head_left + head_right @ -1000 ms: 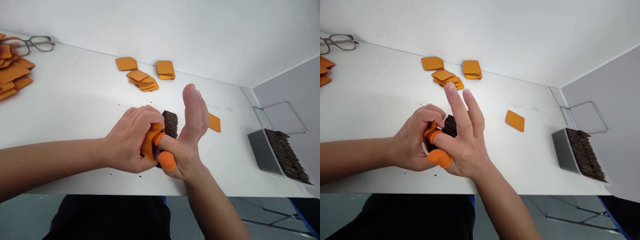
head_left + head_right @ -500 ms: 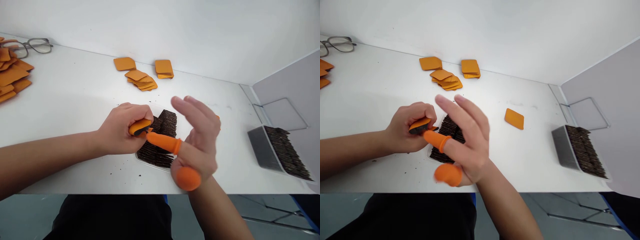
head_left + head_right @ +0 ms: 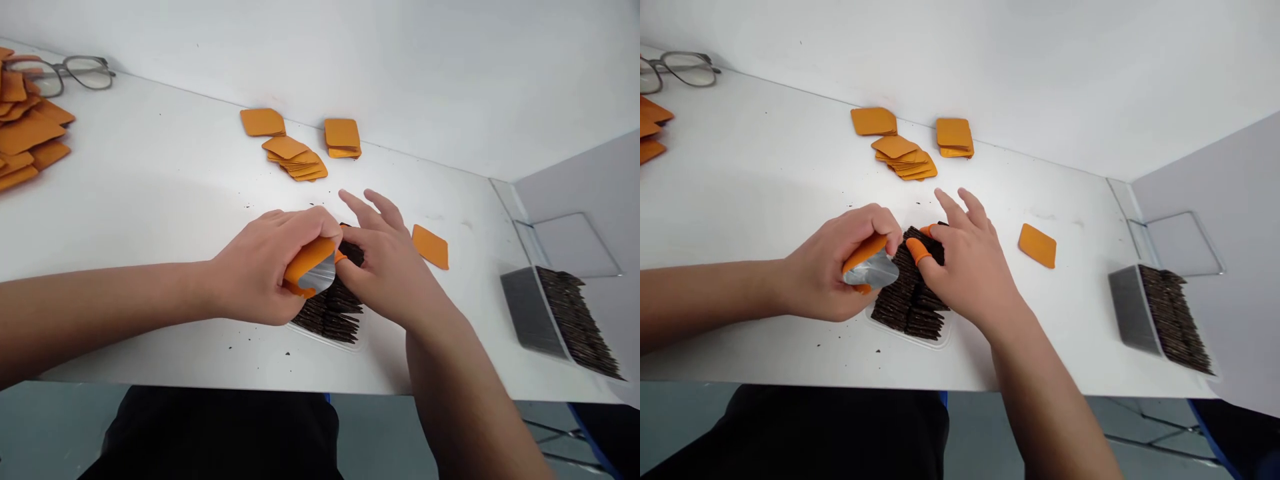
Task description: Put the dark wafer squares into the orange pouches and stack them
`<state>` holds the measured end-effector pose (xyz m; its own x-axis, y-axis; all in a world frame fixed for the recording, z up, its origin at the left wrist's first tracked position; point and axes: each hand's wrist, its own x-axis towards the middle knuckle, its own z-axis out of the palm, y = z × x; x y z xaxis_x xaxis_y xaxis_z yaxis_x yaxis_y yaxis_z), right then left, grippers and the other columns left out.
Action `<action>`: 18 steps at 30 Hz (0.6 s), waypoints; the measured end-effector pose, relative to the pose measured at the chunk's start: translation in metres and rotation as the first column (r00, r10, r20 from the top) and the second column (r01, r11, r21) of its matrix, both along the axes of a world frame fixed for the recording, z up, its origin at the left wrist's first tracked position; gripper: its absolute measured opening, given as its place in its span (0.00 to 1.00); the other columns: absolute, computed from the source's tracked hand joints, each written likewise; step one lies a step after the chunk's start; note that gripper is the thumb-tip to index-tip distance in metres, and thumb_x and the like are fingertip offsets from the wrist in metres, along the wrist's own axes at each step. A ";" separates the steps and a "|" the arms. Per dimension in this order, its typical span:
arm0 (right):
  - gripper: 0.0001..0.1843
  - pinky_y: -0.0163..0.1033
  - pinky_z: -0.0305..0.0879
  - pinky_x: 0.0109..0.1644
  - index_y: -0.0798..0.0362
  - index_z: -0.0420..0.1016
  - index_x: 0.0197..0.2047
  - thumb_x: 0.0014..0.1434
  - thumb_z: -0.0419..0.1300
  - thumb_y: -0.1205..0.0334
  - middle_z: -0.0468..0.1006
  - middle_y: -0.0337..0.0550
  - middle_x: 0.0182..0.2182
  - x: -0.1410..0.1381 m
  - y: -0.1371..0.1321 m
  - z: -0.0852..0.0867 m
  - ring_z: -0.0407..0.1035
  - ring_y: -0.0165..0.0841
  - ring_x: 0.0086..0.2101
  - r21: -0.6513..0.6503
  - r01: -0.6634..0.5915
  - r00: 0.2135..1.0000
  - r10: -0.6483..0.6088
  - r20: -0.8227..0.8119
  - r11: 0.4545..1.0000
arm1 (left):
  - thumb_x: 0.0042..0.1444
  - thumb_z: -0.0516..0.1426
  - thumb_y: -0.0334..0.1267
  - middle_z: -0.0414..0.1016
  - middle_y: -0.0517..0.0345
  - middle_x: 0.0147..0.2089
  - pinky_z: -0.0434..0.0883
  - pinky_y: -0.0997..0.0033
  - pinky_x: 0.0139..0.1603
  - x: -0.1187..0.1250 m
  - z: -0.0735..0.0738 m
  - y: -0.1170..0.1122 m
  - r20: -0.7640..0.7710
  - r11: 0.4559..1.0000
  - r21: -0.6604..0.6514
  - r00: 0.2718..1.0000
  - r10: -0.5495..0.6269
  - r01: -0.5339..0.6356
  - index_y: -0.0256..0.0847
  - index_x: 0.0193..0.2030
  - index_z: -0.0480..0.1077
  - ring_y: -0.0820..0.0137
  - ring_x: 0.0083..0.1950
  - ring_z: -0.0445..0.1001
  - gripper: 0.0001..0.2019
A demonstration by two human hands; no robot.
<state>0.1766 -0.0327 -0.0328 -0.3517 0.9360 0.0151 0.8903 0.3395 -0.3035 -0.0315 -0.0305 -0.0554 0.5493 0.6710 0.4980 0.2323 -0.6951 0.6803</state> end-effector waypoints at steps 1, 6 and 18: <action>0.12 0.74 0.55 0.68 0.50 0.81 0.34 0.62 0.58 0.56 0.62 0.44 0.69 -0.001 0.002 0.002 0.42 0.58 0.72 -0.038 0.017 1.000 -0.018 -0.017 0.999 | 0.43 0.51 0.26 0.66 0.63 0.34 0.64 0.70 0.32 0.000 0.000 0.000 0.022 0.999 -0.031 1.000 -0.007 0.007 0.42 0.39 0.57 0.74 0.32 0.62 0.15; 0.06 0.70 0.65 0.64 0.43 0.84 0.36 0.58 0.64 0.56 0.74 0.37 0.60 0.005 0.012 0.002 0.59 0.54 0.66 -0.016 0.040 0.991 -0.042 -0.124 0.999 | 0.41 0.52 0.23 0.60 0.64 0.32 0.58 0.73 0.25 0.001 -0.002 -0.001 0.151 0.979 -0.192 0.988 -0.033 0.062 0.43 0.38 0.57 0.76 0.29 0.56 0.17; 0.08 0.62 0.61 0.61 0.38 0.78 0.36 0.61 0.63 0.64 0.68 0.20 0.64 0.031 -0.019 0.034 0.55 0.47 0.68 0.531 -0.073 0.838 0.341 -0.426 0.844 | 0.41 0.53 0.21 0.60 0.66 0.32 0.56 0.77 0.21 0.001 -0.008 -0.004 0.229 0.872 -0.440 0.966 -0.123 0.215 0.45 0.41 0.57 0.78 0.26 0.53 0.21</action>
